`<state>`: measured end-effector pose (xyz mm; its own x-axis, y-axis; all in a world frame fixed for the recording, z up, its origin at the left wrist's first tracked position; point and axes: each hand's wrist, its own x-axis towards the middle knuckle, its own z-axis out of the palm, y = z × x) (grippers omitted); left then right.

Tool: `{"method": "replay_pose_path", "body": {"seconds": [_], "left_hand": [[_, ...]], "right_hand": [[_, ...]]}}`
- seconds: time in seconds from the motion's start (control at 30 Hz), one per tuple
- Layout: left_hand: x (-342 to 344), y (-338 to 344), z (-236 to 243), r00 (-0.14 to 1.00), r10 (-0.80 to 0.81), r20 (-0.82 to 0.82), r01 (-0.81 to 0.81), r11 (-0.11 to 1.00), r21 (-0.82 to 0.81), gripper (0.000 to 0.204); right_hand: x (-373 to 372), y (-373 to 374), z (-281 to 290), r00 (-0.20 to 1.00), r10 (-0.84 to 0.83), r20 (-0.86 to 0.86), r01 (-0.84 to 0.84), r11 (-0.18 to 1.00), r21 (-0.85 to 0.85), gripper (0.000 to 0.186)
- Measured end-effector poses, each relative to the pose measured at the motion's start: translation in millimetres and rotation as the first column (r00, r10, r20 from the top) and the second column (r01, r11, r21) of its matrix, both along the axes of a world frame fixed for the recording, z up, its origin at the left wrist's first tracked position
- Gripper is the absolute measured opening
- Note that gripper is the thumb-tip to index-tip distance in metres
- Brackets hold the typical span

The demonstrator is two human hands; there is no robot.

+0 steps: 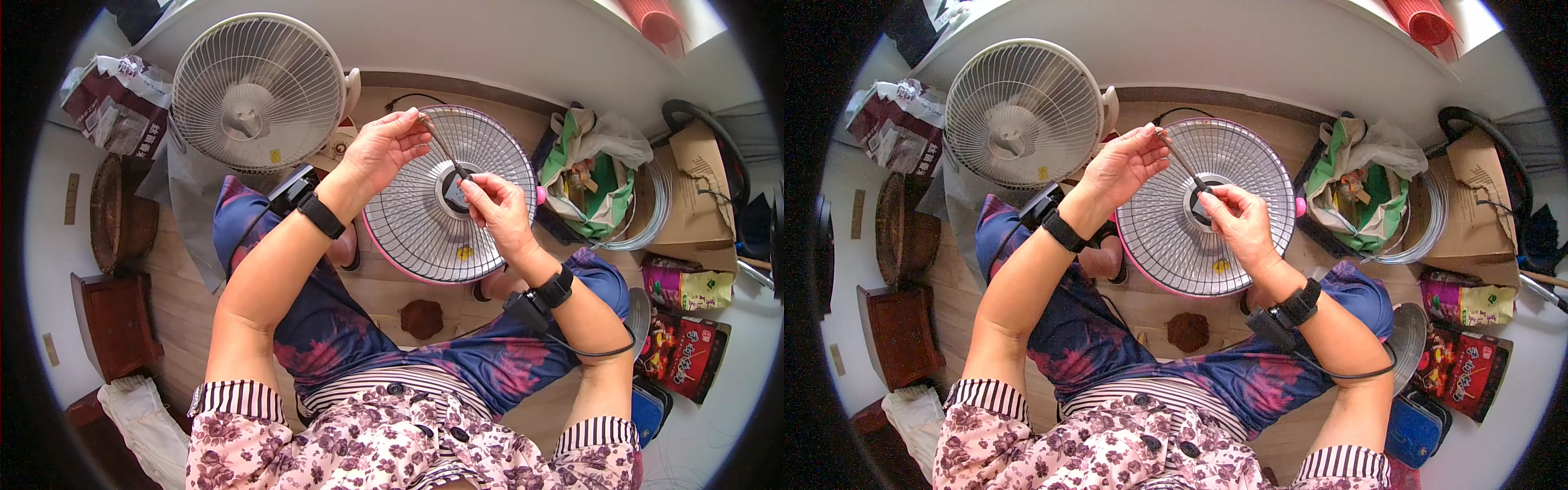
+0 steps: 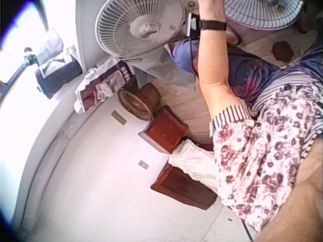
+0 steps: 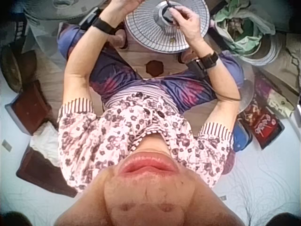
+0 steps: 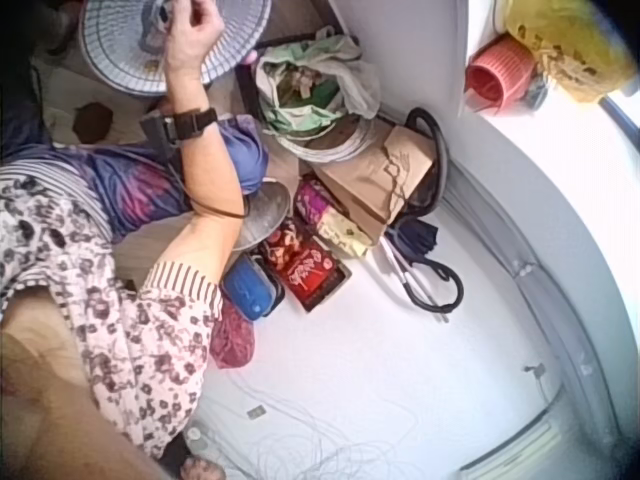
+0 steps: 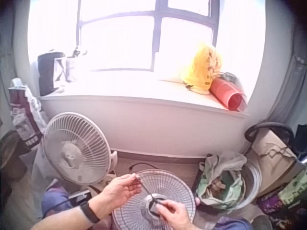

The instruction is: The person unscrews the center of an electric fan using a screwdriver, removes the protective grill, and then uses a cloth to wipe the internal surface of the fan blades.

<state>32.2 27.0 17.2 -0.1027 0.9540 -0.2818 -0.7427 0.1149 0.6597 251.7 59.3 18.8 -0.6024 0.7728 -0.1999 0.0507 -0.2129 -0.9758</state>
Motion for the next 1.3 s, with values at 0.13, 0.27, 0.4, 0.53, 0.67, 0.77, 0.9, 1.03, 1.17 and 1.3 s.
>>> {"method": "replay_pose_path", "body": {"seconds": [0.13, 0.27, 0.4, 0.53, 0.67, 0.77, 0.9, 1.03, 1.17, 1.3], "left_hand": [[-1.8, 0.8, -2.2, 0.999, -0.033, -0.020, 0.034, 0.999, 0.021, 0.017], [-2.6, 0.0, -0.2, 0.998, -0.055, -0.015, 0.055, 0.998, 0.020, 0.015], [-2.2, 0.7, 1.1, 0.997, -0.056, -0.053, 0.058, 0.998, 0.032, 0.014], [-1.5, 2.0, -0.3, 0.992, -0.035, -0.119, 0.038, 0.999, 0.020, 0.015], [1.3, 0.8, -5.1, 0.993, -0.026, -0.115, 0.030, 0.999, 0.029, 0.016], [2.3, 0.4, -5.7, 0.994, -0.020, -0.107, 0.022, 1.000, 0.018, 0.018], [2.6, 1.1, -0.4, 0.995, -0.022, -0.100, 0.027, 0.998, 0.050, 0.019], [-0.3, 0.6, 1.3, 0.996, -0.022, -0.089, 0.028, 0.998, 0.062, 0.020], [-0.9, -0.3, -0.2, 0.997, -0.017, -0.078, 0.022, 0.998, 0.054, 0.021], [-0.7, -0.3, 0.6, 0.997, -0.019, -0.081, 0.023, 0.999, 0.047, 0.021]], "right_hand": [[0.4, 1.3, -1.1, 1.000, 0.004, -0.010, -0.004, 1.000, -0.011, 0.014], [0.1, -0.4, 0.6, 1.000, -0.016, -0.015, 0.016, 1.000, 0.014, 0.014], [2.9, 1.6, 1.5, 1.000, -0.010, -0.023, 0.009, 1.000, -0.016, 0.015], [4.4, 3.0, 0.3, 1.000, -0.017, -0.026, 0.016, 1.000, -0.020, 0.015], [2.7, 0.7, 0.6, 0.999, -0.030, -0.019, 0.029, 0.999, -0.019, 0.014], [2.2, -0.9, 3.3, 0.999, -0.030, -0.025, 0.029, 0.999, -0.040, 0.015], [1.9, 0.3, 4.8, 0.999, -0.014, -0.028, 0.013, 0.999, -0.047, 0.015], [0.4, -0.6, 7.5, 1.000, 0.000, -0.029, -0.001, 0.999, -0.054, 0.015], [-0.1, -0.6, 6.4, 0.999, -0.014, -0.032, 0.012, 0.999, -0.050, 0.015], [0.6, 0.2, 4.4, 0.999, -0.008, -0.033, 0.006, 0.999, -0.054, 0.014]]}}
